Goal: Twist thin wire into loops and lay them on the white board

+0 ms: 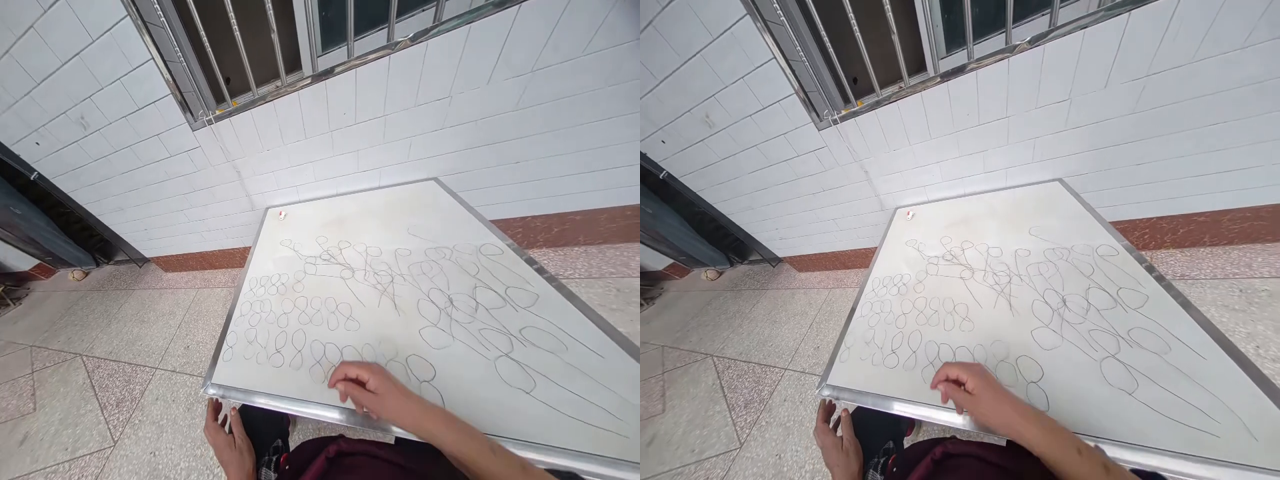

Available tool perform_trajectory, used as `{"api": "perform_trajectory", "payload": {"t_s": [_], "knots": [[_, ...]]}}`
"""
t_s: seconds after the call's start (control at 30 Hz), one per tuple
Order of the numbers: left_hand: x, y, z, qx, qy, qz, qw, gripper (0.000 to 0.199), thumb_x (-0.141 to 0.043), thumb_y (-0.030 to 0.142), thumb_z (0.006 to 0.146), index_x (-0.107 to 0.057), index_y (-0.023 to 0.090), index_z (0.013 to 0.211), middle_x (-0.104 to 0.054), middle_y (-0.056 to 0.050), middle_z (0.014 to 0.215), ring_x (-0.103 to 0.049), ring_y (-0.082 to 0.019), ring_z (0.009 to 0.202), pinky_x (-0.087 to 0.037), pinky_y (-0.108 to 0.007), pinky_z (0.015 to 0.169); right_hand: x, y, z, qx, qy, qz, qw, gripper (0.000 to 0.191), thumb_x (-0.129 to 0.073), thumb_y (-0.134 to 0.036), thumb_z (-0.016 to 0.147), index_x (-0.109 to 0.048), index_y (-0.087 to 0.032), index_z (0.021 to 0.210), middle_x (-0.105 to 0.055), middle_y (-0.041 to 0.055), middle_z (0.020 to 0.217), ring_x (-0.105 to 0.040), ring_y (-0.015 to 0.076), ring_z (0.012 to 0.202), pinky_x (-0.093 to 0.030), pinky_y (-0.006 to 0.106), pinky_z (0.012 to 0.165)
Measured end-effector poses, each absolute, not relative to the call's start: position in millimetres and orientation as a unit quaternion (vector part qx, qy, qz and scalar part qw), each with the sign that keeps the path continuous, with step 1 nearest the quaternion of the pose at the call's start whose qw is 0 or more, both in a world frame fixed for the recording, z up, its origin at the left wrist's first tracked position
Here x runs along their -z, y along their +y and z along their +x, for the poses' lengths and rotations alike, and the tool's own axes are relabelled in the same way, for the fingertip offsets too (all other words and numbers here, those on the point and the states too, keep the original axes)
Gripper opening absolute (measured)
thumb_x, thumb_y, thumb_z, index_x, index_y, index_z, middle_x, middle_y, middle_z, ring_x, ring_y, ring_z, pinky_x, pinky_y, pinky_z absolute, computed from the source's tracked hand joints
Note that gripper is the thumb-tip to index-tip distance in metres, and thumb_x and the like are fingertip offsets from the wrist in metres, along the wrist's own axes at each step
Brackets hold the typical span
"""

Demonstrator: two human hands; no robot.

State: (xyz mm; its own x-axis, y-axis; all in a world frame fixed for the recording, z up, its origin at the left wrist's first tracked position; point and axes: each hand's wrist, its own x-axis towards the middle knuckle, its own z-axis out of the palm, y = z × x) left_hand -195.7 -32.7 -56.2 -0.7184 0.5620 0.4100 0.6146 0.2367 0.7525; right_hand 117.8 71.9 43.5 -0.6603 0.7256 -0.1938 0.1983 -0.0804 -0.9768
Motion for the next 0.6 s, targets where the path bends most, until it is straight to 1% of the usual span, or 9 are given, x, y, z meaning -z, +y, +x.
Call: {"api": "perform_trajectory", "payload": {"t_s": [0.1, 0.13, 0.17, 0.2, 0.27, 0.33, 0.4, 0.47, 0.6], "knots": [[60, -32, -191, 0.495, -0.781, -0.381, 0.029, 0.065, -0.049, 0.042, 0.09, -0.034, 0.01, 0.144, -0.048, -0.021, 0.127, -0.048, -0.031, 0.119, -0.047, -0.047, 0.095, -59, 133, 118, -0.421, -0.748, -0.451, 0.245, 0.022, -0.047, -0.033, 0.093, -0.067, -0.026, 0.096, -0.066, 0.0029, 0.095, -0.059, 0.0148, 0.071, -0.046, 0.028, 0.065], [61, -32, -189, 0.497, -0.78, -0.38, 0.03, 0.064, -0.049, 0.041, 0.09, -0.034, 0.01, 0.144, -0.047, -0.021, 0.128, -0.048, -0.03, 0.12, -0.046, -0.047, 0.096, -62, 156, 115, -0.351, -0.764, -0.492, 0.228, 0.023, -0.044, -0.031, 0.094, -0.067, -0.026, 0.098, -0.066, 0.0034, 0.098, -0.059, 0.0153, 0.072, -0.046, 0.029, 0.067], [61, -32, -188, 0.501, -0.778, -0.378, 0.031, 0.064, -0.05, 0.04, 0.09, -0.033, 0.011, 0.145, -0.047, -0.021, 0.129, -0.048, -0.03, 0.12, -0.046, -0.046, 0.096, -62, 178, 111, -0.297, -0.768, -0.534, 0.193, 0.025, -0.041, -0.029, 0.095, -0.066, -0.026, 0.1, -0.065, 0.003, 0.102, -0.059, 0.0148, 0.072, -0.046, 0.028, 0.066], [62, -32, -187, 0.505, -0.777, -0.375, 0.031, 0.063, -0.05, 0.04, 0.091, -0.033, 0.012, 0.145, -0.046, -0.02, 0.13, -0.048, -0.03, 0.12, -0.046, -0.046, 0.096, -60, 198, 107, -0.277, -0.765, -0.554, 0.175, 0.025, -0.041, -0.027, 0.095, -0.065, -0.024, 0.101, -0.064, 0.0045, 0.104, -0.059, 0.0157, 0.073, -0.045, 0.029, 0.064], [63, -31, -186, 0.515, -0.772, -0.37, 0.031, 0.064, -0.05, 0.039, 0.09, -0.032, 0.014, 0.146, -0.045, -0.02, 0.13, -0.048, -0.029, 0.119, -0.046, -0.046, 0.096, -53, 233, 97, -0.252, -0.763, -0.575, 0.151, 0.024, -0.042, -0.023, 0.095, -0.064, -0.02, 0.103, -0.061, 0.0085, 0.11, -0.059, 0.0202, 0.086, -0.044, 0.03, 0.064], [63, -30, -186, 0.524, -0.769, -0.366, 0.031, 0.064, -0.051, 0.04, 0.09, -0.031, 0.015, 0.146, -0.045, -0.019, 0.13, -0.049, -0.029, 0.118, -0.047, -0.046, 0.095, -42, 257, 90, -0.228, -0.763, -0.591, 0.127, 0.023, -0.044, -0.021, 0.094, -0.063, -0.018, 0.106, -0.059, 0.011, 0.115, -0.054, 0.0256, 0.105, -0.045, 0.03, 0.066], [63, -29, -186, 0.529, -0.767, -0.362, 0.03, 0.065, -0.052, 0.04, 0.09, -0.031, 0.016, 0.146, -0.045, -0.02, 0.13, -0.049, -0.029, 0.118, -0.047, -0.046, 0.094, -31, 272, 86, -0.208, -0.762, -0.605, 0.103, 0.022, -0.046, -0.02, 0.094, -0.061, -0.016, 0.109, -0.057, 0.0124, 0.119, -0.049, 0.0276, 0.114, -0.046, 0.031, 0.07], [62, -28, -187, 0.532, -0.765, -0.36, 0.026, 0.066, -0.053, 0.04, 0.089, -0.032, 0.016, 0.146, -0.045, -0.02, 0.13, -0.049, -0.03, 0.118, -0.048, -0.046, 0.092, -22, 281, 85, -0.194, -0.759, -0.616, 0.082, 0.021, -0.047, -0.022, 0.095, -0.059, -0.015, 0.11, -0.057, 0.0117, 0.118, -0.05, 0.0261, 0.112, -0.048, 0.033, 0.075], [62, -28, -192, 0.534, -0.766, -0.357, 0.02, 0.07, -0.053, 0.043, 0.087, -0.032, 0.013, 0.146, -0.047, -0.023, 0.129, -0.049, -0.034, 0.117, -0.05, -0.049, 0.087, -13, 289, 85, -0.175, -0.756, -0.628, 0.053, 0.021, -0.053, -0.029, 0.095, -0.06, -0.015, 0.108, -0.06, 0.0077, 0.113, -0.059, 0.0199, 0.099, -0.051, 0.037, 0.081]]}}
